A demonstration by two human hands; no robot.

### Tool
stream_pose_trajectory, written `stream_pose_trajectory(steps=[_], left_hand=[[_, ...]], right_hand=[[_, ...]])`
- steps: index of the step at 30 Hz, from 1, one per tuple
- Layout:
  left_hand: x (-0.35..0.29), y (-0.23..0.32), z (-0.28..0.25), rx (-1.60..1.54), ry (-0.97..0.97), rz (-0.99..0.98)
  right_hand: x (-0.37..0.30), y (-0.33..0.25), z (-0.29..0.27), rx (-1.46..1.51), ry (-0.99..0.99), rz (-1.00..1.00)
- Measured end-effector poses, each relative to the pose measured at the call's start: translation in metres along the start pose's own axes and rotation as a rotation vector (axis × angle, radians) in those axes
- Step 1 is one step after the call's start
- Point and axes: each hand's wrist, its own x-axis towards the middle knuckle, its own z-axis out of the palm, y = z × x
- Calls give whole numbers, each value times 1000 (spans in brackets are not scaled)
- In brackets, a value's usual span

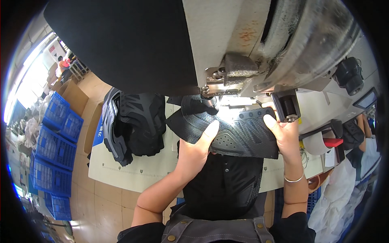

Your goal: The recorder is using a heavy-duty industrial sewing machine to stitch together black leather or synthetic shoe upper components in a factory setting.

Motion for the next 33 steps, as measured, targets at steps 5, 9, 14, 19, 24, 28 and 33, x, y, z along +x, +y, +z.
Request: stream_pose_trajectory(steps=[5,9,14,19,24,28,33], left_hand=[[6,13,-6,96,-41,-81],[3,11,-14,126,-58,-130],[-9,12,-22,192,-260,-162],[-30,2,-15,155,-304,-273],[-51,-6,-3,145,-357,-212],[-58,5,-13,-109,-48,-467],[-38,27,-37,-43,-166,-434]], right_hand=[[-4,-2,7,122,25,8],[-9,-1,2,35,-29,52],[-17,-7,5,72,-50,126],[-33,-9,9,63,-25,196],[-50,-25,17,64,-120,331],[-64,-21,7,-28,-246,265],[-36,8,-2,-199,27,-67]])
